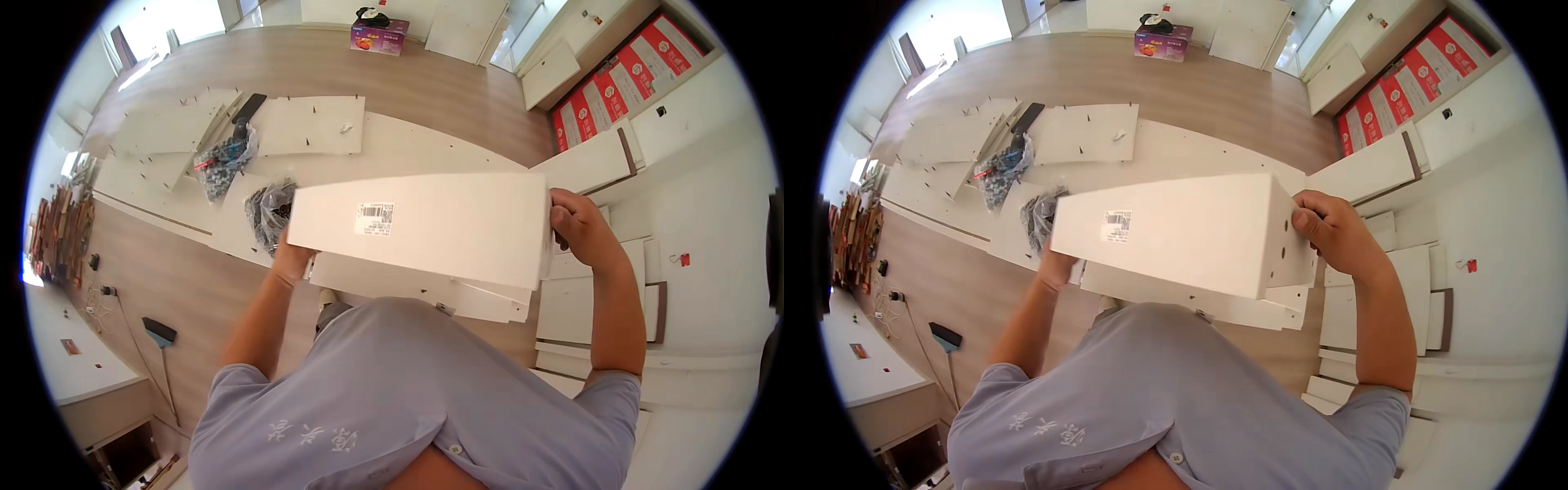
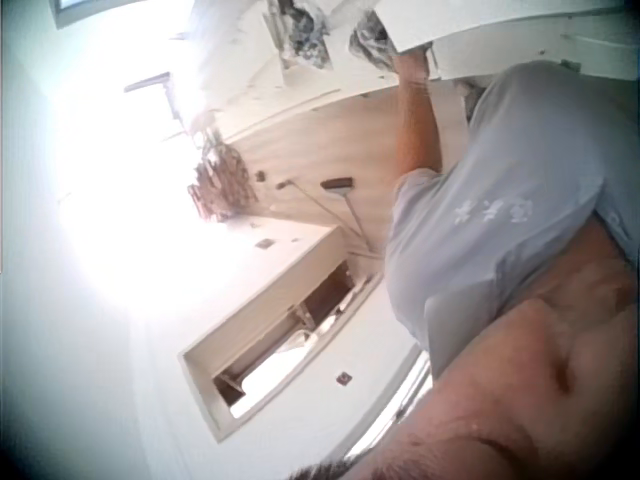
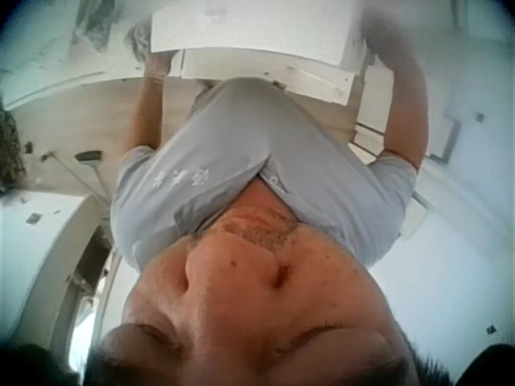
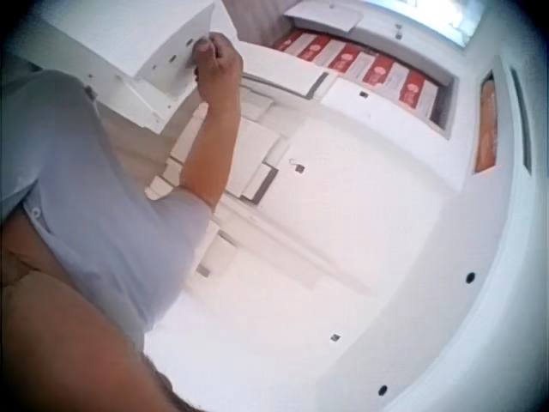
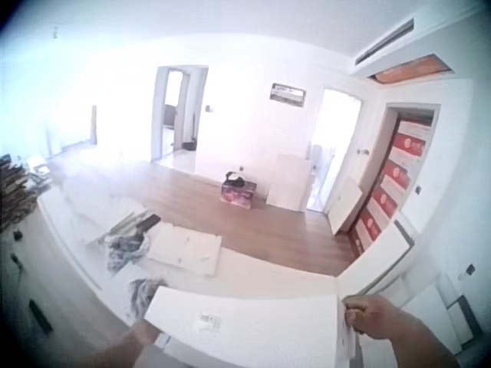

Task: The person uses a screwdriver to fasten screws into pre-drilled holes on a white furniture panel, then picks up and carries a completed rectangular wooden shelf component.

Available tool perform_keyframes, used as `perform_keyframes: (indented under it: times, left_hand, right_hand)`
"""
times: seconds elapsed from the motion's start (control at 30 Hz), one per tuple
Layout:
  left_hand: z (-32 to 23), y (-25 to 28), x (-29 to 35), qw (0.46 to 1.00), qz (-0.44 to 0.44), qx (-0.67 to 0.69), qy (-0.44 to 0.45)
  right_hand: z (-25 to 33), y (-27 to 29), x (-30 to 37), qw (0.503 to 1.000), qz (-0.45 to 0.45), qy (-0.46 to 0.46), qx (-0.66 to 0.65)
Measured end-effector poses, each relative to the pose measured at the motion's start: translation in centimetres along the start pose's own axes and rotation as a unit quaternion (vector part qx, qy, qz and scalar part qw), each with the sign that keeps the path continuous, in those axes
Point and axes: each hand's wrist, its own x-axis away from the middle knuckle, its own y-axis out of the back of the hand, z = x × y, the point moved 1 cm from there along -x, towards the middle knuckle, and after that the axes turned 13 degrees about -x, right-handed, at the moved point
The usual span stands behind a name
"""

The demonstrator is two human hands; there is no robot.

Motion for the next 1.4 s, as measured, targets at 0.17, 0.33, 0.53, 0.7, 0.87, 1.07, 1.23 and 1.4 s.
perform_keyframes:
  times: [0.17,0.33,0.53,0.7,0.87,1.07,1.23,1.4]
  left_hand:
    - [5.3,-6.5,3.0,0.916,0.058,0.303,0.258]
    - [9.2,-9.7,3.9,0.807,0.112,0.448,0.368]
    - [8.7,-6.1,3.1,0.777,0.270,0.347,0.450]
    - [9.7,0.8,4.8,0.805,0.282,0.258,0.454]
    - [10.9,5.7,3.6,0.801,0.113,0.406,0.425]
    - [2.4,11.1,-3.8,0.811,0.068,0.478,0.330]
    - [-1.5,13.5,-7.9,0.820,0.164,0.513,0.196]
    - [-7.8,12.6,-8.6,0.764,0.261,0.571,0.152]
  right_hand:
    - [5.2,-4.8,-4.4,0.987,-0.004,-0.036,0.155]
    - [7.2,-8.5,-8.3,0.963,0.000,-0.094,0.253]
    - [8.4,-12.0,-10.4,0.950,-0.010,-0.059,0.305]
    - [11.0,-17.2,-12.9,0.927,-0.006,-0.039,0.372]
    - [11.0,-17.4,-14.2,0.926,-0.040,-0.037,0.373]
    - [9.7,-16.6,-12.8,0.957,-0.127,0.038,0.259]
    - [13.0,-14.0,-7.1,0.933,-0.273,0.235,0.009]
    - [17.1,-15.4,-2.0,0.761,-0.120,0.534,-0.350]
